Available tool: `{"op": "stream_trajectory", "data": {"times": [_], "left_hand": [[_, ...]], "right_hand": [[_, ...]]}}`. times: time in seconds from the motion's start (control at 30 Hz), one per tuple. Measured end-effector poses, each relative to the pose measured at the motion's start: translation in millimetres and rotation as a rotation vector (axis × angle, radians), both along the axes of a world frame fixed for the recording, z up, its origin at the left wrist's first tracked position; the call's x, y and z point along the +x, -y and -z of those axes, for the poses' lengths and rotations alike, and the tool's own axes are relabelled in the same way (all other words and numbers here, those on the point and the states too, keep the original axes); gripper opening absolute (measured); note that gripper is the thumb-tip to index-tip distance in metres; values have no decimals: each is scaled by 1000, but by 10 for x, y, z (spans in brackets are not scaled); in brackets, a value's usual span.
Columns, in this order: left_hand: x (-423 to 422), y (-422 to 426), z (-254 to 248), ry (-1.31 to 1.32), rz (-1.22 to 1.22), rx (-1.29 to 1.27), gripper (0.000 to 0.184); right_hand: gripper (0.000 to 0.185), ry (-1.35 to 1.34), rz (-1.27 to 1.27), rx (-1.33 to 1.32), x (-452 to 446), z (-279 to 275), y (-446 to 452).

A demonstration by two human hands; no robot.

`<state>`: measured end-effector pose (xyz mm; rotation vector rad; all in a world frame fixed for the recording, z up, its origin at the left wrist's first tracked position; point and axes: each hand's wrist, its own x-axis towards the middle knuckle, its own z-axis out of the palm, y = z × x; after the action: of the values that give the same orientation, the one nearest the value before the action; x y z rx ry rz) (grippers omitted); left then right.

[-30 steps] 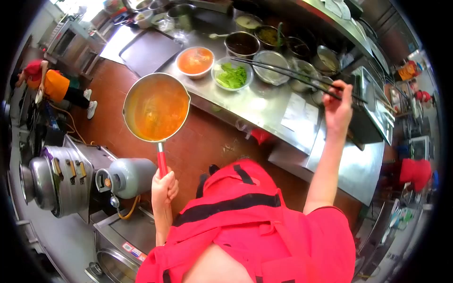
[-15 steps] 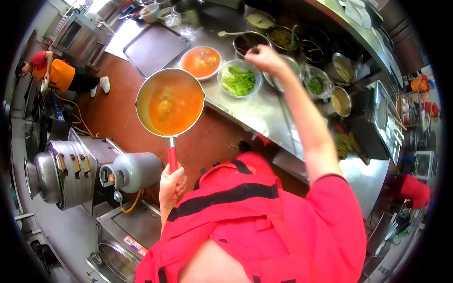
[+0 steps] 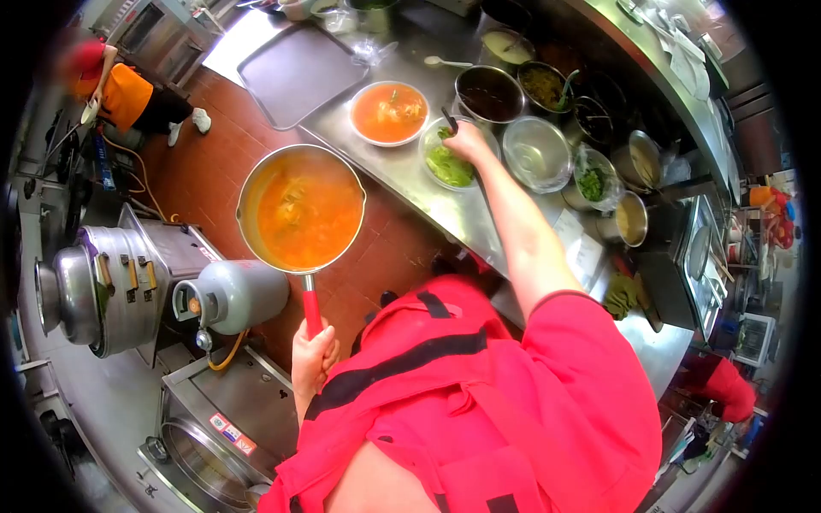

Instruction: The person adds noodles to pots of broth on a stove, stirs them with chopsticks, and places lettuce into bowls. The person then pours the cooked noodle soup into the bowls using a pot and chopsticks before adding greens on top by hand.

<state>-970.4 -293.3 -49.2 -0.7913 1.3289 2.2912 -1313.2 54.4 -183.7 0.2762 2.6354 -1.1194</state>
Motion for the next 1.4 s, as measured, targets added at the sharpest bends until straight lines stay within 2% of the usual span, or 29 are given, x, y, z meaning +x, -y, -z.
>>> {"op": "stream_trajectory", "data": {"times": [0.07, 0.17, 0.27, 0.37, 0.47, 0.57, 0.77, 0.87, 1.0, 1.1, 1.23, 1.4], "left_hand": [[-10, 13, -1, 11, -4, -8, 14], [-9, 48, 15, 16, -5, 4, 14], [-5, 77, 9, 16, 17, -16, 15], [7, 114, -3, 21, 35, -30, 15], [23, 140, 39, 9, 22, -3, 14], [65, 181, 98, -18, 53, -5, 13], [52, 177, 80, -6, 34, -12, 13], [15, 185, 45, -10, 27, -12, 13], [-45, 170, 8, -16, 13, -3, 14], [-78, 161, 20, -8, -2, 18, 14], [-117, 146, 4, -17, 6, 18, 15], [-136, 122, -17, -2, 35, 6, 12]], "right_hand": [[45, -143, -90, 196, 8, 37, -11], [43, -235, -39, 281, 80, -100, 118], [37, -233, 86, 363, 153, -180, 259], [31, -212, 108, 360, 164, -176, 295], [33, -152, 70, 378, 127, -204, 314], [26, -125, 50, 409, 91, -181, 290], [21, -155, -91, 268, -8, 30, 87], [20, -50, -56, -51, 84, -79, 71], [26, 19, 29, -326, 87, -67, 34], [25, -12, 20, -315, 43, 15, 23], [23, -114, -66, -63, 108, -155, 74], [22, -156, -32, 14, 164, -235, 115]]}}
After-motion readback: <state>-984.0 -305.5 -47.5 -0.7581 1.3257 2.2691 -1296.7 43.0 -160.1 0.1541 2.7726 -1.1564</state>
